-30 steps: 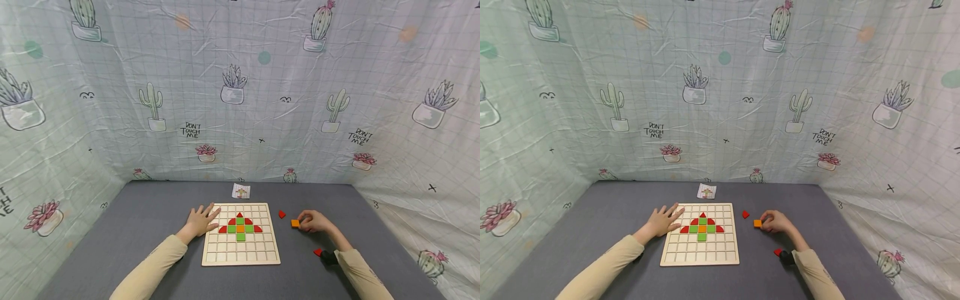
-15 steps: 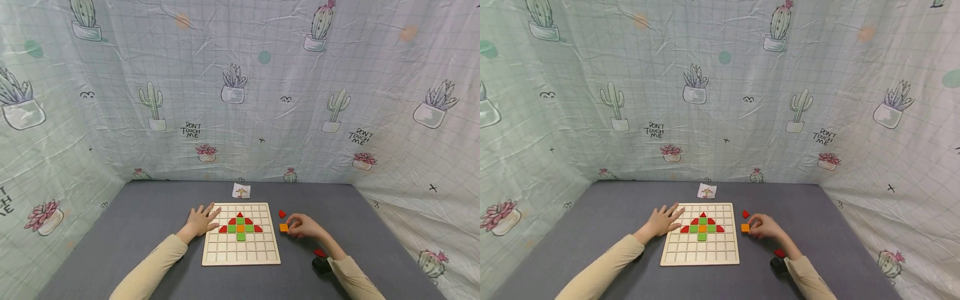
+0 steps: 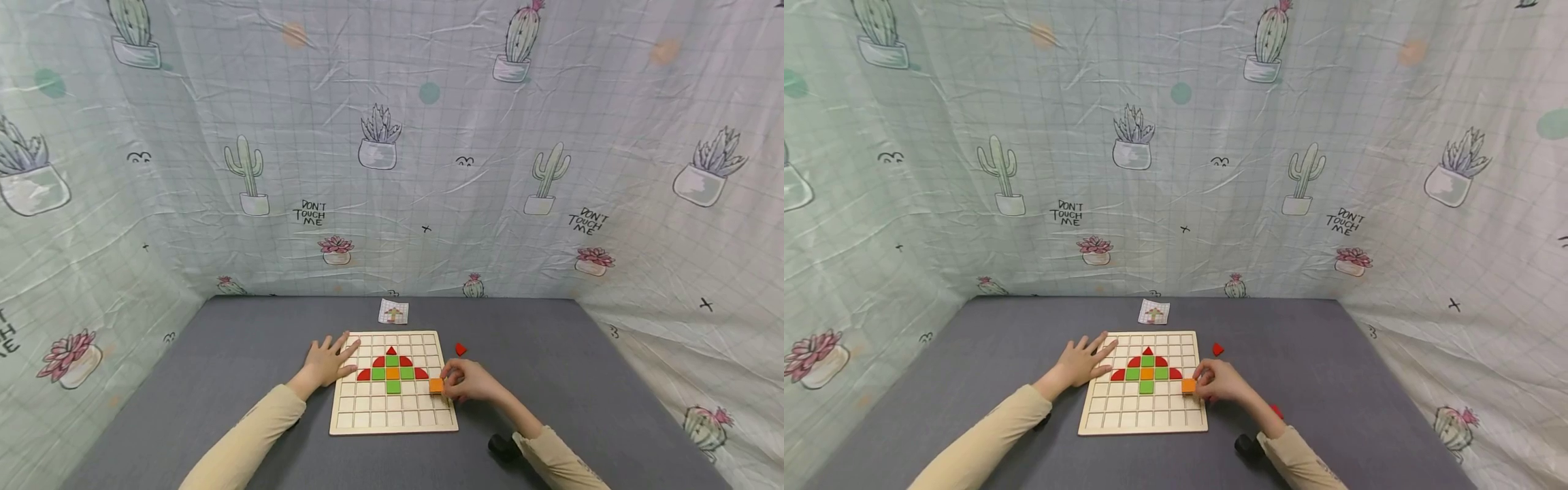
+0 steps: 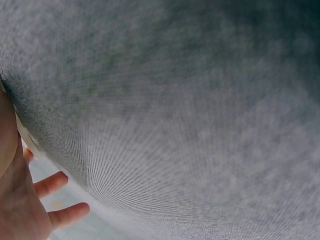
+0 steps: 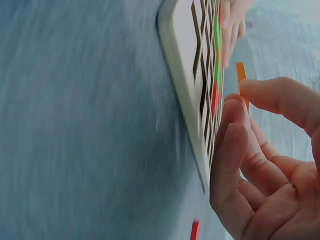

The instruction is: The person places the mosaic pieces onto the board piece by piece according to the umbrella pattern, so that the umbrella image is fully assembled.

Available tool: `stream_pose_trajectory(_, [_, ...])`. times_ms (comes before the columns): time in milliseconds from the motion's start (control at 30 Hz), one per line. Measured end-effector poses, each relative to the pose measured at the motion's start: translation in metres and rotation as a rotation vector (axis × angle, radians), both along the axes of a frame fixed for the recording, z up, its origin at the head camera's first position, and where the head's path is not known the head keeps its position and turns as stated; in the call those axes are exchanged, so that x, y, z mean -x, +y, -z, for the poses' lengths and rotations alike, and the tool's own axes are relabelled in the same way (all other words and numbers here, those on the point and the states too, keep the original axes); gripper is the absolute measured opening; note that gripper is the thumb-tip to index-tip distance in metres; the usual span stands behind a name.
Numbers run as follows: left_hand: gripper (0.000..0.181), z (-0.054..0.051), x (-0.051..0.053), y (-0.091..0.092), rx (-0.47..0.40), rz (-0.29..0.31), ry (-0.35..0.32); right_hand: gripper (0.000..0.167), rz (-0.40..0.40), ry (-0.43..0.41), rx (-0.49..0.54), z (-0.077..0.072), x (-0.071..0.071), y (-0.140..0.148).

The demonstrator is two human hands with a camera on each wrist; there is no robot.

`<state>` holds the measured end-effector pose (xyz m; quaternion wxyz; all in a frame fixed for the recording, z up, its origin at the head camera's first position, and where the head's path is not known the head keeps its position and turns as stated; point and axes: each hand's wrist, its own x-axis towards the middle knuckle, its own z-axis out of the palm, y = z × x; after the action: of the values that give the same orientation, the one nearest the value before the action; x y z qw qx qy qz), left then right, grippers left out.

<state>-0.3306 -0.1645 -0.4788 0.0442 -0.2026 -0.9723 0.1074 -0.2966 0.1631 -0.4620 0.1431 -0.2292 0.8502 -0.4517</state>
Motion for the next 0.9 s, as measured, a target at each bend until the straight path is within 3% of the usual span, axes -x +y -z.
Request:
stream_pose_trajectory(733, [0.057, 0.002, 0.003, 0.000, -0.010, -0.009, -0.015, 0.021, -0.051, 0.026, -0.003, 0.012, -0.011, -0.056])
stream_pose_trajectory(900, [0.057, 0.002, 0.003, 0.000, -0.005, -0.011, -0.020, 0.021, -0.029, 0.014, -0.013, 0.010, -0.014, -0.063])
